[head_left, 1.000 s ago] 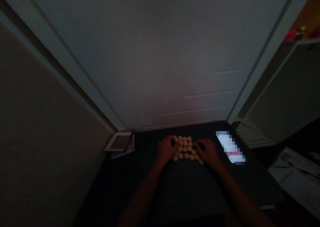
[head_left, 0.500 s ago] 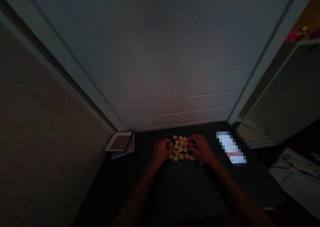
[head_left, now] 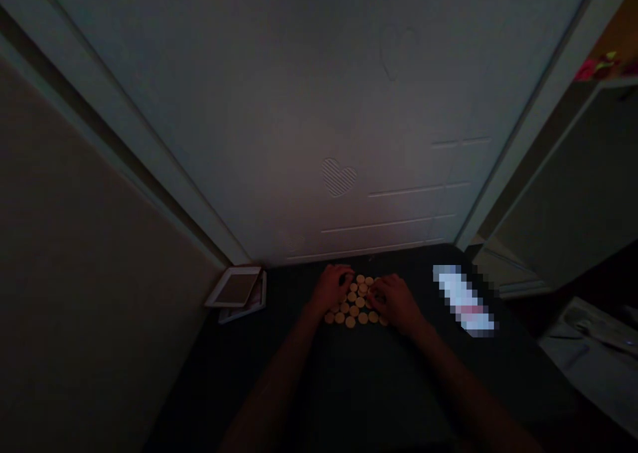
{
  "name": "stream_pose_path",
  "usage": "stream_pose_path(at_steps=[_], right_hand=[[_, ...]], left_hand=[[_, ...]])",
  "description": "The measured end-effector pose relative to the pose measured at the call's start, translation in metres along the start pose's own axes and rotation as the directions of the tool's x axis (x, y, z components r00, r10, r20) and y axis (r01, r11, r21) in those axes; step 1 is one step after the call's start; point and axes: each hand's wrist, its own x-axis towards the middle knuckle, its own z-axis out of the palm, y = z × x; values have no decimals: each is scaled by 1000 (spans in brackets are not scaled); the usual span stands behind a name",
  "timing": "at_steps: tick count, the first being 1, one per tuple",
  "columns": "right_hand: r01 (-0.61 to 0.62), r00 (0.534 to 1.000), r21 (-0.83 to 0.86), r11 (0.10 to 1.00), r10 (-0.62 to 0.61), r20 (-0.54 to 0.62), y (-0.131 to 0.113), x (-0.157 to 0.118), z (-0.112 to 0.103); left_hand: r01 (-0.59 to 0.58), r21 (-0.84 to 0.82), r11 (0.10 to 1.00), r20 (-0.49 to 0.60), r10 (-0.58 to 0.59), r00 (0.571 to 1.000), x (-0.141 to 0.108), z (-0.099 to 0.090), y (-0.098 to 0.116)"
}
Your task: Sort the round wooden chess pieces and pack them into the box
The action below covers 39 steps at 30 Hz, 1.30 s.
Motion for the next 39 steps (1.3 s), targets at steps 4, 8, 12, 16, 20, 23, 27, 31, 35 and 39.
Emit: stream_pose_path(at_steps=[4, 8, 12, 16, 20, 23, 27, 31, 35, 39], right_hand=[[-25, 999, 23, 999, 26, -34, -2, -2, 7], [-74, 994, 91, 993, 80, -67, 4, -3, 9], [-142, 979, 150, 978, 161, -127, 25, -2, 0], [-233, 957, 156, 960, 255, -136, 48, -1, -6], [-226, 965, 160, 961, 243, -96, 56, 1, -3], [-207, 972, 166, 964, 222, -77, 56, 4, -1], [-165, 980, 173, 971, 180, -79, 52, 7, -3], [-87, 993, 173, 981, 98, -59, 44, 10, 0], [-81, 995, 167, 983, 90, -47, 37, 11, 6], [-109, 991, 160, 981, 121, -65, 39, 10, 4]], left_hand=[[-16, -9, 1000, 71, 16, 997, 4, -4, -4], [12, -1, 1000, 86, -12, 996, -9, -9, -7], [32, 6, 999, 68, -32, 997, -21, -13, -6], [28, -4, 1000, 48, -27, 998, -16, -14, 0], [-38, -29, 999, 95, 41, 995, 1, -8, 13], [-97, -46, 994, 157, 103, 982, 8, -3, 21], [-104, -21, 994, 211, 106, 972, 5, -3, 24], [-77, -20, 997, 233, 79, 969, 3, -4, 23], [-99, -34, 995, 242, 104, 965, 5, -2, 23], [-111, -40, 993, 245, 118, 962, 8, -1, 22]])
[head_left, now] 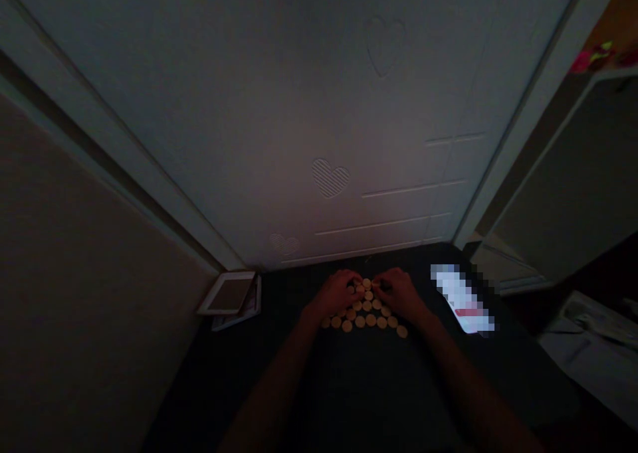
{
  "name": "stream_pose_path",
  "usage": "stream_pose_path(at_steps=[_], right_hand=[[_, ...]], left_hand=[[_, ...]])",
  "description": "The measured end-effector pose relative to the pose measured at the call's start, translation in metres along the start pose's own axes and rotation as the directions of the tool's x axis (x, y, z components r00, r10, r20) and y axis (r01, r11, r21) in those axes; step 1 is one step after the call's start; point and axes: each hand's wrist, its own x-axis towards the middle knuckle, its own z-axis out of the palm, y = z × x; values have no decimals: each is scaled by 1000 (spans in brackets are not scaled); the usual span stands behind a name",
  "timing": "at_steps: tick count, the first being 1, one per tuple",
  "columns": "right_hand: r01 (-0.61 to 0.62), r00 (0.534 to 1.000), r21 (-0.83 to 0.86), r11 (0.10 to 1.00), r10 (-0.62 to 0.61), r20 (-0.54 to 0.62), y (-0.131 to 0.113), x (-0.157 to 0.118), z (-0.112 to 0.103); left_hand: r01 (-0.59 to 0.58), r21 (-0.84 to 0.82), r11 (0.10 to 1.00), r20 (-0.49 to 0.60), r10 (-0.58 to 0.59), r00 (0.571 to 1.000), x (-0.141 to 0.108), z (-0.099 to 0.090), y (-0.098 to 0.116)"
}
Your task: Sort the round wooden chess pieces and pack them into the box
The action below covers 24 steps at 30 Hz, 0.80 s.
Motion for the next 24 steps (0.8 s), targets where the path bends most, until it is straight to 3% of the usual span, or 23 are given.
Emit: stream_pose_path(at_steps=[5, 10, 20, 24], right_hand=[[-106, 991, -36, 994, 103, -91, 22, -5, -13], [-156, 984, -62, 986, 150, -96, 38, -15, -16], [-134, 985, -43, 990, 128, -119, 31, -17, -11], [-50, 992, -34, 998, 45, -120, 15, -11, -9]], left_hand=[[-29, -9, 1000, 22, 30, 999, 0, -2, -3], [-43, -17, 999, 48, 44, 998, 1, -1, -9], [-56, -33, 998, 55, 57, 997, 7, 3, -16], [-48, -11, 999, 50, 48, 998, 7, 3, -15]])
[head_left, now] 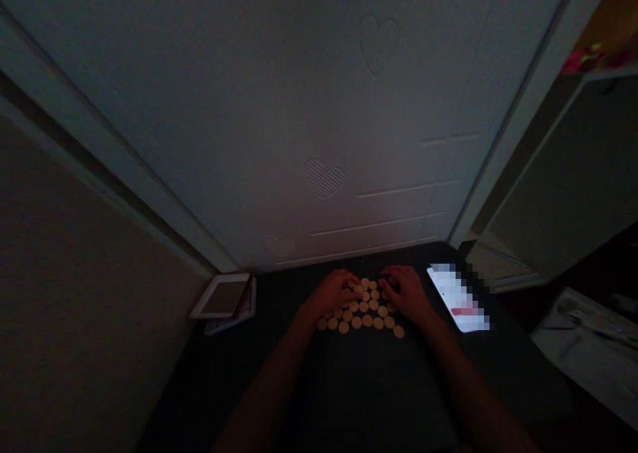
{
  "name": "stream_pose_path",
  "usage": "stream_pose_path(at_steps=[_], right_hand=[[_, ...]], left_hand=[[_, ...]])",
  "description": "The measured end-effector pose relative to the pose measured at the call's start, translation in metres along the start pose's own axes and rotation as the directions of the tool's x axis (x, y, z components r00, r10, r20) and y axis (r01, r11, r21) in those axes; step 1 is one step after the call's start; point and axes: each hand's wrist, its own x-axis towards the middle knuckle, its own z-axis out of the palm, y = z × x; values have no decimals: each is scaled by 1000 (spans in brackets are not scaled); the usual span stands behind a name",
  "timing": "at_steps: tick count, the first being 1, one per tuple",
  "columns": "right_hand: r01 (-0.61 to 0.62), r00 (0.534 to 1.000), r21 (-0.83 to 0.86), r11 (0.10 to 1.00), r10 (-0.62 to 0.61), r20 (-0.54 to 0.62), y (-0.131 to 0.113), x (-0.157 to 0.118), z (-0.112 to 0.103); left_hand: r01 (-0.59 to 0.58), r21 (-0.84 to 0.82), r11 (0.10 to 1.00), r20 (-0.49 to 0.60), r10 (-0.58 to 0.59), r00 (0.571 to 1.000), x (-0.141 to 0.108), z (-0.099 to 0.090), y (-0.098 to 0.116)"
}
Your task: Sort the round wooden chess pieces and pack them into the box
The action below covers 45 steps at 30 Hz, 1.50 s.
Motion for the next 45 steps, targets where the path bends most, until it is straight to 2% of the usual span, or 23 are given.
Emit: stream_pose_path(at_steps=[4, 8, 18, 24, 28, 35, 41, 45], right_hand=[[124, 982, 55, 991, -131, 138, -21, 12, 7], [140, 963, 64, 988, -151, 221, -28, 20, 12], [75, 981, 59, 995, -84, 173, -22, 17, 14], [-46, 996, -14, 999, 47, 80, 1, 6, -24], [-106, 989, -30, 994, 109, 99, 17, -15, -40], [-134, 983, 15, 991, 131, 131, 23, -34, -27], [-117, 991, 22, 993, 116, 69, 24, -36, -21], [-114, 992, 43, 993, 112, 57, 24, -37, -19]], left_hand=[[-3, 38, 999, 6, 3, 1000, 0, -2, 1], [-6, 82, 997, 25, 3, 1000, 1, -4, 2], [-16, 126, 992, 76, 6, 997, 4, -10, 13], [-4, 115, 993, 70, -5, 998, 2, -12, 11], [1, 119, 993, 74, -10, 997, 4, -12, 9], [36, 135, 990, 57, -44, 997, 8, -18, 3], [76, 139, 987, 37, -82, 996, 10, -28, -11], [69, 134, 989, 36, -74, 997, 16, -27, -17]])
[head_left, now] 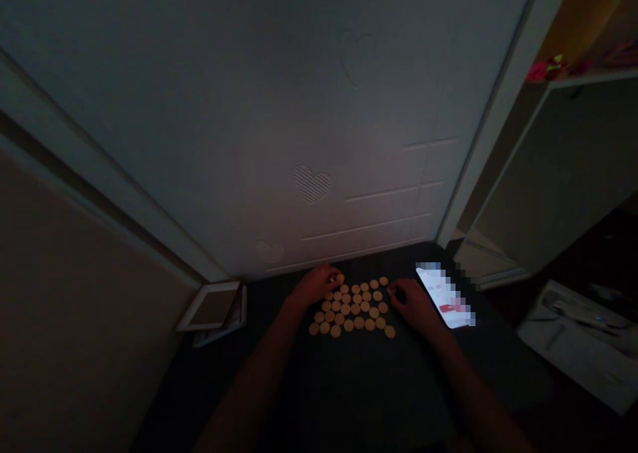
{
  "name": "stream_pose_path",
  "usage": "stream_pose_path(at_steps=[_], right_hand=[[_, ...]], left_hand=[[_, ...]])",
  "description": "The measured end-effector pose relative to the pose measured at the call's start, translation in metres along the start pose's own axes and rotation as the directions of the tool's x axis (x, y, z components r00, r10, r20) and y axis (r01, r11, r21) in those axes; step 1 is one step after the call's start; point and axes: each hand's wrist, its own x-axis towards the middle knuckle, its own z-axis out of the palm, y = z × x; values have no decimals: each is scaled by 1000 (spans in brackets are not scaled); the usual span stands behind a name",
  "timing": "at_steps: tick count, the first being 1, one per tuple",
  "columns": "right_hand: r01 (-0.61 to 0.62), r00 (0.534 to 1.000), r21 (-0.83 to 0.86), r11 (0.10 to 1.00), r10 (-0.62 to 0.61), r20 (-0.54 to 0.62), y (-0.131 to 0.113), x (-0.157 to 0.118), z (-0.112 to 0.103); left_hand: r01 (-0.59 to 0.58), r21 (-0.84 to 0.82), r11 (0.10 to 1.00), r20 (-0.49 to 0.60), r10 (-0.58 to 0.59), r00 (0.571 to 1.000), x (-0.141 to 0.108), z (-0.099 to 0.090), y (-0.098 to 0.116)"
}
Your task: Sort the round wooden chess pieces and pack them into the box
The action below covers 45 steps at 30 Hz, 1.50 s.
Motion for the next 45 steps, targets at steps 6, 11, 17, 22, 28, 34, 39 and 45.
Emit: stream_pose_path(at_steps=[6, 11, 17, 22, 28, 34, 39, 45], right_hand=[[-16, 1000, 5, 1000, 16, -10, 0, 1, 1], [-19, 1000, -1, 1000, 19, -12, -3, 0, 0], [-7, 1000, 4, 1000, 7, -6, -7, -1, -2], [2, 1000, 4, 1000, -2, -10, -10, -2, -3], [-8, 999, 13, 1000, 9, -54, -10, -3, 0], [25, 996, 8, 1000, -24, -87, -14, -2, 4], [37, 999, 3, 999, -37, -12, -17, 0, 10], [57, 998, 19, 998, -57, -4, -17, -4, 15]], left_hand=[[-6, 5, 1000, -21, 6, 1000, 11, 9, -5], [-14, 8, 1000, -43, 14, 999, 18, 15, -8], [1, -9, 1000, -62, -2, 998, 24, 17, -7], [14, -35, 999, -74, -17, 997, 18, 14, -6], [37, -57, 998, -84, -42, 996, -7, 1, -21], [77, -71, 994, -113, -85, 990, -49, -9, -34], [88, -126, 988, -126, -104, 987, -81, -2, -27], [77, -210, 975, -139, -108, 984, -85, 9, -18]])
